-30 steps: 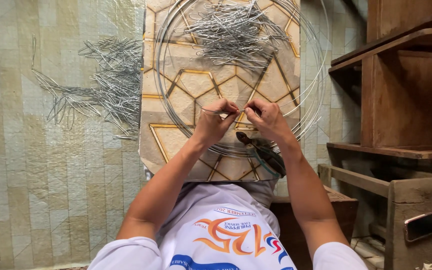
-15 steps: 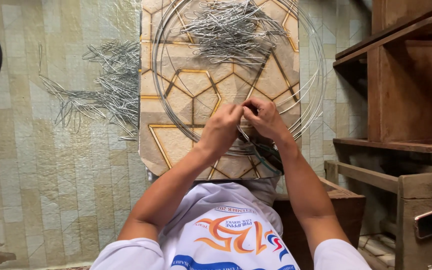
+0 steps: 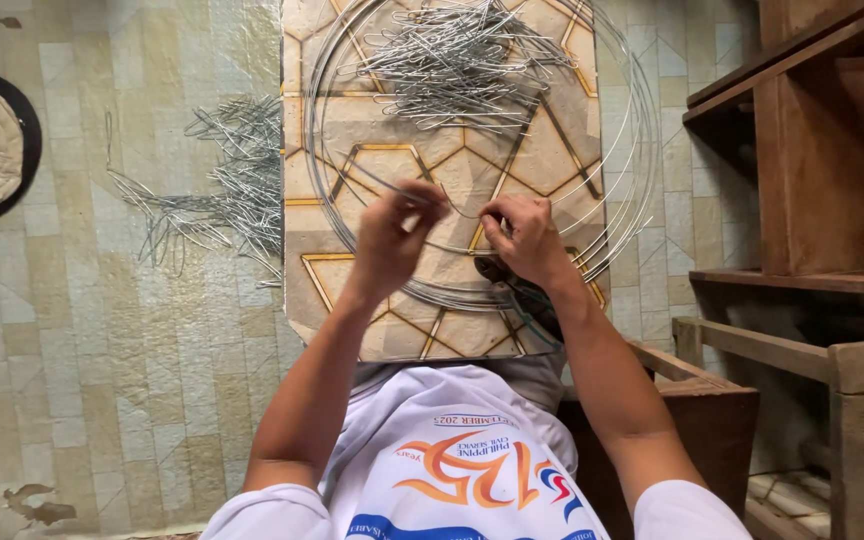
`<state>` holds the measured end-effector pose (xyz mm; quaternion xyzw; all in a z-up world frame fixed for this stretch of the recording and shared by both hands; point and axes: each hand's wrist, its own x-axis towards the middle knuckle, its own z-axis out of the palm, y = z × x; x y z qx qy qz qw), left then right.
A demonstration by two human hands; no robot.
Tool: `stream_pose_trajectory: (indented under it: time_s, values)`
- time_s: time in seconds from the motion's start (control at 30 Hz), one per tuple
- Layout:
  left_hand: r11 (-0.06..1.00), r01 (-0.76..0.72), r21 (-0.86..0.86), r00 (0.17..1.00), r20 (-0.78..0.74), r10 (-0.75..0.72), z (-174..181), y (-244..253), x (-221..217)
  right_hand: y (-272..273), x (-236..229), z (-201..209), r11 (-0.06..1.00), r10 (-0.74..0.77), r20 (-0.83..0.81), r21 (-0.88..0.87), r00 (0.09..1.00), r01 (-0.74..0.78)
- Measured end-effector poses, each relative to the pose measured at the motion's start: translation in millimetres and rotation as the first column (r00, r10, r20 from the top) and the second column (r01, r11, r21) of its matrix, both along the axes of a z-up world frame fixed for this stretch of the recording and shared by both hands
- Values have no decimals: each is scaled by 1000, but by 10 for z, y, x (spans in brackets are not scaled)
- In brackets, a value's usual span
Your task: Cutting metal wires into small segments using wire cutters
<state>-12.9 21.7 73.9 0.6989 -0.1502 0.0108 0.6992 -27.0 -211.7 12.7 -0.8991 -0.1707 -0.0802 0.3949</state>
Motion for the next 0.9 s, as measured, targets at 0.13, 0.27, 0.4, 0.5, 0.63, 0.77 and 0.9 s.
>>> stream_pose_trajectory:
  time_s: [0.13,0.27,0.4,0.5,0.63,0.77,0.9]
  values:
    - [992,-73,-104,997,-45,68,387,369,256,12,-64,65,993,-71,61,-88,996,76]
    - [963,-28,267,1000,6,27,166,471,454,52,-68,37,992,-95,169,-68,981,108]
    - [493,37,869,967,93,-236,-240,430,490,33,-69,51,986,-138,225,-56,964,155]
    - [362,-66,930,930,188,-315,-489,368,551,38,-99,68,988,-137,237,-40,962,150]
    - [267,-162,950,884,260,-388,-805,290,697,48,-77,61,991,-109,273,-41,956,124]
    - [240,-203,949,870,287,-400,-736,261,669,53,-77,69,991,-105,282,-45,954,123]
    - [555,-56,830,904,278,-324,-623,103,479,70,-66,59,993,-91,292,-48,952,110]
